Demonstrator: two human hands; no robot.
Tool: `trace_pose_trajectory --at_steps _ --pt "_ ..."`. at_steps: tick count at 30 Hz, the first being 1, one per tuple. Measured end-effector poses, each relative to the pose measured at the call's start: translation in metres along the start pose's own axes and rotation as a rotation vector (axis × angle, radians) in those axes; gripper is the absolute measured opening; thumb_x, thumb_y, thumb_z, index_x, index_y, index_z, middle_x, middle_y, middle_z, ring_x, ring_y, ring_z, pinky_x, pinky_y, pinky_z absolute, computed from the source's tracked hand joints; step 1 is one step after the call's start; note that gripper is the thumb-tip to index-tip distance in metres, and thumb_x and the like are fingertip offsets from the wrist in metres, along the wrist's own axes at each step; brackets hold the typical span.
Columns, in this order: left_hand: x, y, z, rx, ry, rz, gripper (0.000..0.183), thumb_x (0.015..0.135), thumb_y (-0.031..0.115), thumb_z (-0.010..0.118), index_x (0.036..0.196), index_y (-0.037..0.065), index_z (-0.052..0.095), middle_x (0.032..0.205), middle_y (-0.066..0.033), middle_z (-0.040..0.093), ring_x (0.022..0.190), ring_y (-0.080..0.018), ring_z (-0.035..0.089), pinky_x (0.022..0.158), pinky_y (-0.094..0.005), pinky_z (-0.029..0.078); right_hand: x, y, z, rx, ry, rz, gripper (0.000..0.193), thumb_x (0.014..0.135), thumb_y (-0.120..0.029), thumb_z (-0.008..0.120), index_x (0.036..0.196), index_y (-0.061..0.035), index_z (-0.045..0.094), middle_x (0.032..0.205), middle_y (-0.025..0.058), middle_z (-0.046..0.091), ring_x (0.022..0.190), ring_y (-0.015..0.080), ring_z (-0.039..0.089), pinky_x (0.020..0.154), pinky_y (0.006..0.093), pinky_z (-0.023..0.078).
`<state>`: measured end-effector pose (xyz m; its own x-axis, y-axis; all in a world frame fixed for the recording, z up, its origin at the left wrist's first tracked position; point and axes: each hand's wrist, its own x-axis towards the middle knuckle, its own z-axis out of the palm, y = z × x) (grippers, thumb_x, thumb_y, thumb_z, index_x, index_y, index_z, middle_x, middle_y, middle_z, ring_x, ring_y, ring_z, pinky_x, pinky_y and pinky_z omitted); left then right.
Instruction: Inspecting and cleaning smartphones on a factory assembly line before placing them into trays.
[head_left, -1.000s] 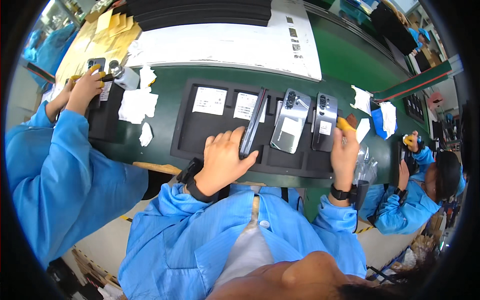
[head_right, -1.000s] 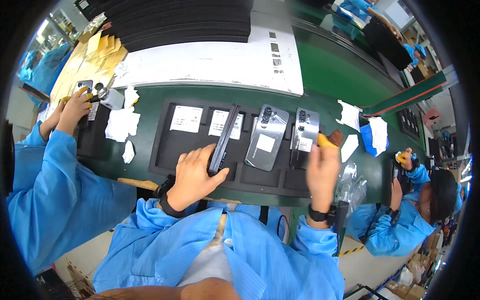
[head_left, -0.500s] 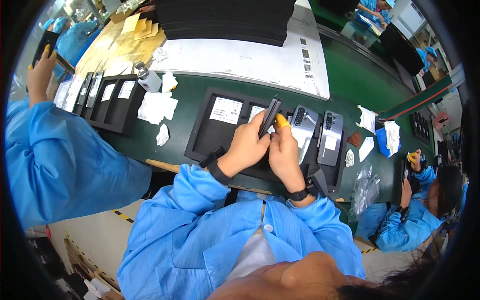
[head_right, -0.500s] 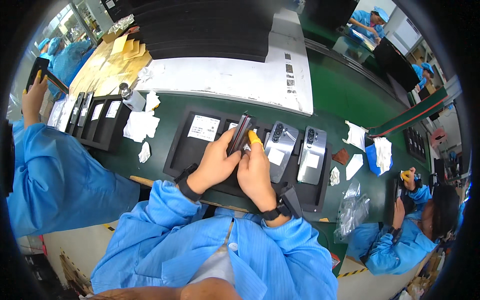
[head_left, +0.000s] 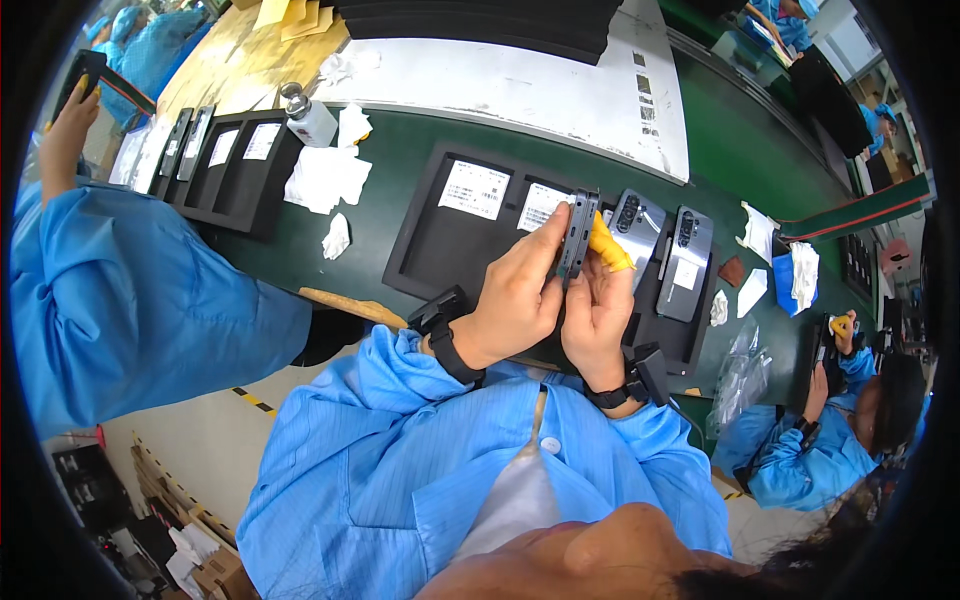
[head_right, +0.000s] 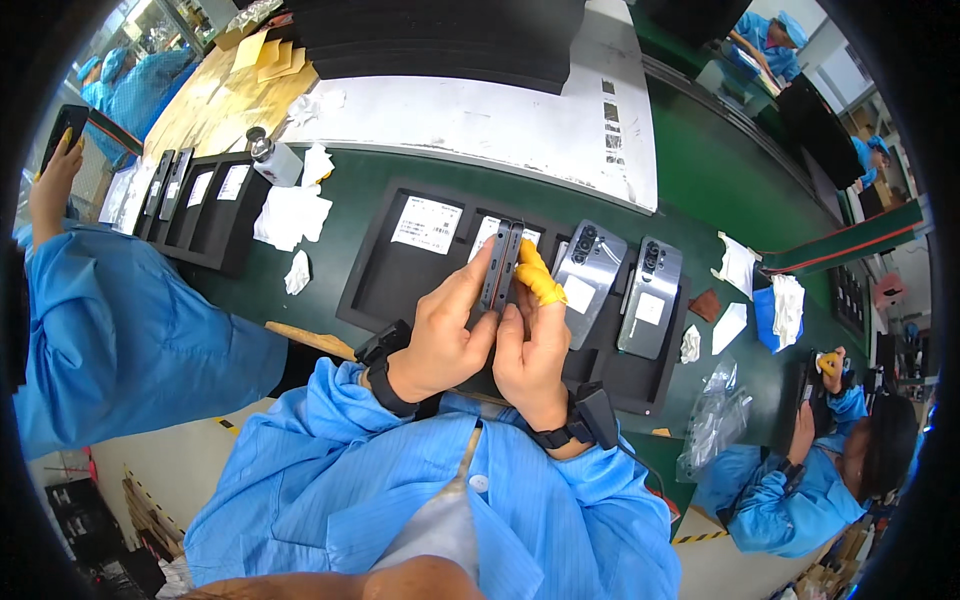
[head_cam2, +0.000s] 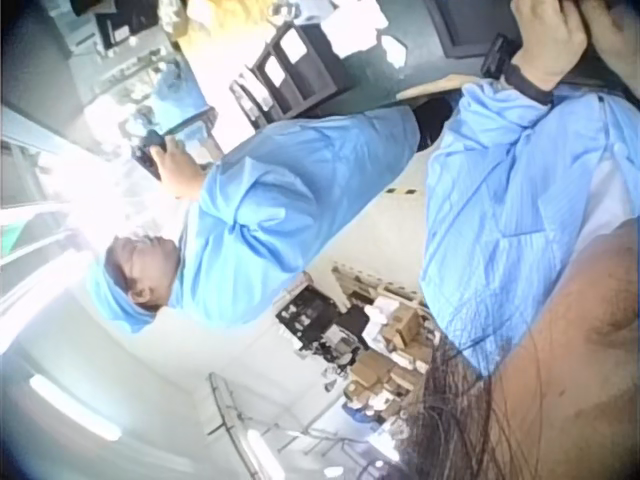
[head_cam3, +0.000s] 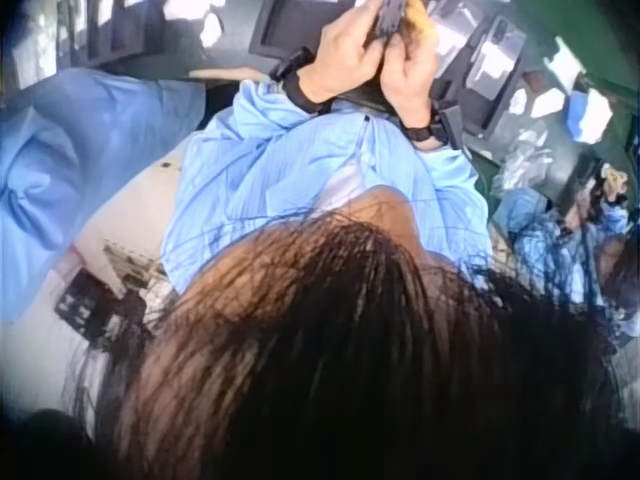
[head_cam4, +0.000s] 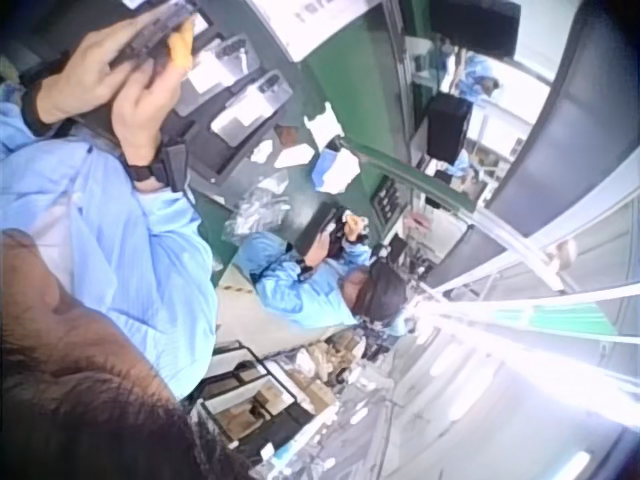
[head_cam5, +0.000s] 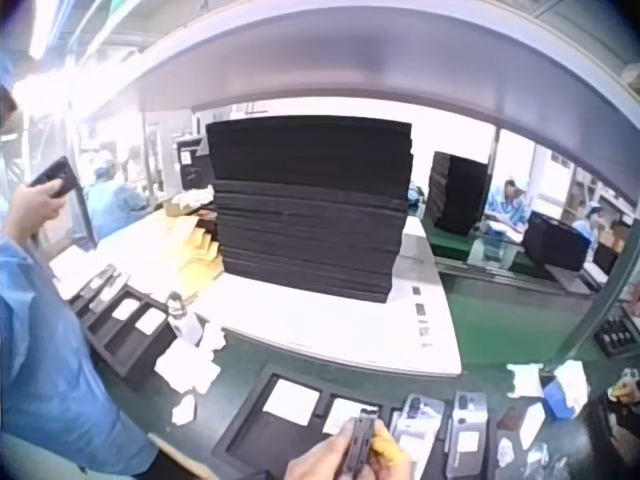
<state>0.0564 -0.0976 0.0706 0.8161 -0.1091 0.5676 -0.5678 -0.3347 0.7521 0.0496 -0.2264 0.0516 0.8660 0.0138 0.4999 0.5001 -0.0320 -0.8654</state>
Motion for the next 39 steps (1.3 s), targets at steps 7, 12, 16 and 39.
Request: trace_pose_trajectory --at_steps 7,12,16,39 --pt "-0.001 0.005 -0.003 0.008 0.007 -0.022 0.072 0.078 -0.006 0.061 0.147 -0.006 0.041 0.118 -0.0267 0.063 0.103 -0.0373 0.068 0.088 -0.0378 0.054 0.0 -0.004 0.001 -0.033 -0.01 0.017 0.045 0.092 0.013 0.037 0.136 0.0124 0.039 0.147 0.0289 0.043 0.138 0.0366 0.044 0.116 0.0454 0.035" --pt "0.0 0.012 -0.004 0.005 0.004 -0.01 0.073 0.077 -0.005 0.064 0.147 -0.006 0.041 0.118 -0.0266 0.063 0.103 -0.0372 0.068 0.089 -0.0378 0.054 -0.004 -0.006 -0.003 0.04 0.02 0.075 0.044 0.091 0.014 0.038 0.135 0.0123 0.04 0.147 0.0297 0.043 0.137 0.0365 0.046 0.115 0.0454 0.037" --pt "-0.002 0.01 -0.005 0.029 -0.003 0.013 0.073 0.077 -0.005 0.064 0.146 -0.006 0.041 0.118 -0.0263 0.063 0.103 -0.0369 0.068 0.088 -0.0382 0.054 -0.004 -0.008 0.0 0.068 0.043 0.057 0.04 0.092 0.013 0.039 0.132 0.0122 0.043 0.145 0.0292 0.046 0.136 0.0359 0.048 0.114 0.0452 0.038" --pt "0.0 0.009 -0.007 -0.012 -0.09 -0.071 0.071 0.079 -0.007 0.064 0.147 -0.004 0.042 0.124 -0.0233 0.063 0.109 -0.031 0.068 0.09 -0.0368 0.057 -0.002 -0.005 -0.003 0.09 0.07 0.065 0.041 0.09 0.015 0.041 0.131 0.01 0.044 0.144 0.0287 0.047 0.135 0.0343 0.049 0.113 0.0441 0.04"
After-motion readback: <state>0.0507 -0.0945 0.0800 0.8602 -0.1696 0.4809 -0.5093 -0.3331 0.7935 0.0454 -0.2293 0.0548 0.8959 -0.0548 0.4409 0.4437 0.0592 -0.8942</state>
